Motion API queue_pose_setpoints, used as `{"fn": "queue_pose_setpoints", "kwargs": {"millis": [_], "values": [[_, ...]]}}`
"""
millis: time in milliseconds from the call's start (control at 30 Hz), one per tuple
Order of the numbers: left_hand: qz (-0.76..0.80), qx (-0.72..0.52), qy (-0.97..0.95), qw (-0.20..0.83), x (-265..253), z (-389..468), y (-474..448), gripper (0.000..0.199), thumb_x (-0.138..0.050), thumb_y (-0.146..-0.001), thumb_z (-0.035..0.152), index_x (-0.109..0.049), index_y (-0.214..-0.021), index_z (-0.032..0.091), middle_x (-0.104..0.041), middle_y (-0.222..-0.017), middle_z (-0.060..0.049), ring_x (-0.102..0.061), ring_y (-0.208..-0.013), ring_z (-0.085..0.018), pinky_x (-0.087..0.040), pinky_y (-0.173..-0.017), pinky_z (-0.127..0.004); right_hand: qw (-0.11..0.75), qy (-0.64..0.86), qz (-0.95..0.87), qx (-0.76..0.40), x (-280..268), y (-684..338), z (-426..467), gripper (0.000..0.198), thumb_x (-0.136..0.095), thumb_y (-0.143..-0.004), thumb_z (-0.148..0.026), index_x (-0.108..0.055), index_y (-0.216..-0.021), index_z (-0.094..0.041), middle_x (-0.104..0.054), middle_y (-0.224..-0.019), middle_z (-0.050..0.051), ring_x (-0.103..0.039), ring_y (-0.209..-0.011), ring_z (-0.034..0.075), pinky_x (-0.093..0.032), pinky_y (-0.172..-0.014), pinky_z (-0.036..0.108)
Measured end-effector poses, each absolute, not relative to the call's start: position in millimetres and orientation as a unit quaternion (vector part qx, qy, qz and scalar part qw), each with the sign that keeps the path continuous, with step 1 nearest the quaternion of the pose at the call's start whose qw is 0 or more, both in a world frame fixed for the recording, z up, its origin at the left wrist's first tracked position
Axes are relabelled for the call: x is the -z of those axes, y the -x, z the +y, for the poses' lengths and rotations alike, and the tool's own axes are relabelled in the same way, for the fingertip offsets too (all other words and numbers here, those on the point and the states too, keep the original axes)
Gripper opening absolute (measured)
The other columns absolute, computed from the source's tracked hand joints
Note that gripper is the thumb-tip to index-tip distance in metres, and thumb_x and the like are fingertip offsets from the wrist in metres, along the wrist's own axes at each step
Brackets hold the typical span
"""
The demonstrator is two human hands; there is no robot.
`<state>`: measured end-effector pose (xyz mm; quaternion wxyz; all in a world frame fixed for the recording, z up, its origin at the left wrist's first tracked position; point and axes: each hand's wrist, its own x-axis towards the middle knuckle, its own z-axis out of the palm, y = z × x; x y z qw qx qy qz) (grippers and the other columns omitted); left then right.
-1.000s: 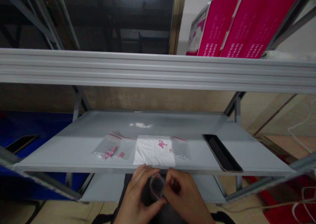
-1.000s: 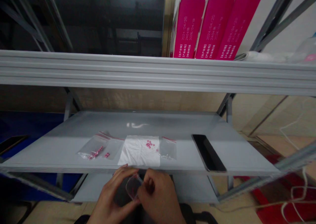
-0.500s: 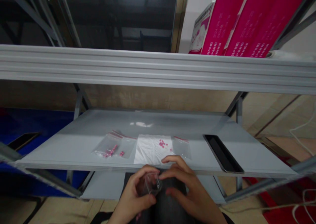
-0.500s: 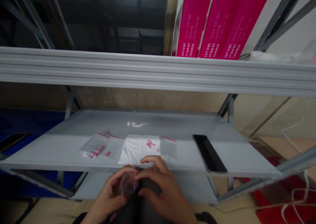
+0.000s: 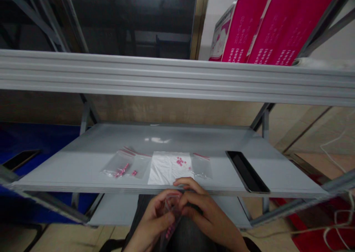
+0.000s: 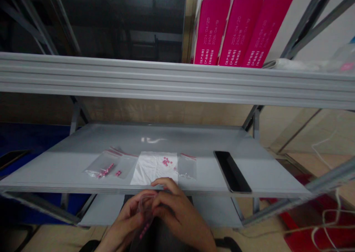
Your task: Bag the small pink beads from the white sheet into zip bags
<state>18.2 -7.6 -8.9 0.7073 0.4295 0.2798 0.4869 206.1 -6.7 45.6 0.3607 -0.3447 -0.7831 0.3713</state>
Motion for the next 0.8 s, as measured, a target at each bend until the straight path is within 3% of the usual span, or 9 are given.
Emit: {"fn": "queue_pose_setpoints", "kwargs": {"millis": [100,200,400,567,800], "values": [[0.293,-0.490,-0.452,0.685,5.8,-2.3,-11.9,0.055,-0.084,-0.066,0.046,-0.069,-0.112,0.020,-0.071,-0.101,-0.009,-0.064,-0.097,-0.025,-0.049,-0.085,-0.032,0.415,0.383,-0.751,-0.342,-37.3,-208.4,-4.8,0.023,-0.051,-0.098,-0.028,-0.063,-0.116,-0.027,-0.057,-0.134,0.008,-0.050,-0.128,0.024,-0.041,-0.108,0.042],[0.307,-0.501,-0.515,0.624,-5.2,13.1,0.1,0.051,-0.082,-0.069,0.042,-0.067,-0.113,0.021,-0.070,-0.096,-0.007,-0.065,-0.091,-0.022,-0.049,-0.081,-0.029,0.452,0.441,-0.722,-0.282,-23.6,-202.6,2.6,0.027,-0.044,-0.099,-0.025,-0.062,-0.118,-0.025,-0.065,-0.123,0.008,-0.058,-0.118,0.023,-0.044,-0.105,0.042],[0.428,-0.426,-0.725,0.332,-37.3,70.3,13.4,0.034,-0.070,-0.075,0.029,-0.066,-0.107,0.018,-0.070,-0.104,-0.008,-0.064,-0.097,-0.023,-0.050,-0.089,-0.034,0.377,0.421,-0.814,-0.135,2.1,-173.3,16.0,0.036,-0.047,-0.090,-0.006,-0.062,-0.121,-0.017,-0.066,-0.120,0.011,-0.055,-0.114,0.026,-0.047,-0.102,0.047],[0.422,-0.353,-0.787,0.281,-39.6,112.7,7.0,0.030,-0.074,-0.070,0.028,-0.070,-0.097,0.017,-0.072,-0.097,-0.008,-0.066,-0.089,-0.024,-0.051,-0.084,-0.036,0.364,0.439,-0.813,-0.114,4.0,-167.4,13.7,0.031,-0.049,-0.088,-0.003,-0.067,-0.109,-0.018,-0.067,-0.112,0.009,-0.055,-0.105,0.026,-0.050,-0.094,0.046],[0.400,-0.270,-0.848,0.220,-33.5,143.6,3.2,0.035,-0.075,-0.069,0.028,-0.071,-0.103,0.019,-0.073,-0.103,-0.009,-0.067,-0.094,-0.027,-0.049,-0.086,-0.037,0.368,0.441,-0.808,-0.133,2.8,-171.2,10.0,0.029,-0.052,-0.088,-0.003,-0.068,-0.107,-0.019,-0.065,-0.114,0.007,-0.052,-0.108,0.025,-0.047,-0.098,0.043]]}}
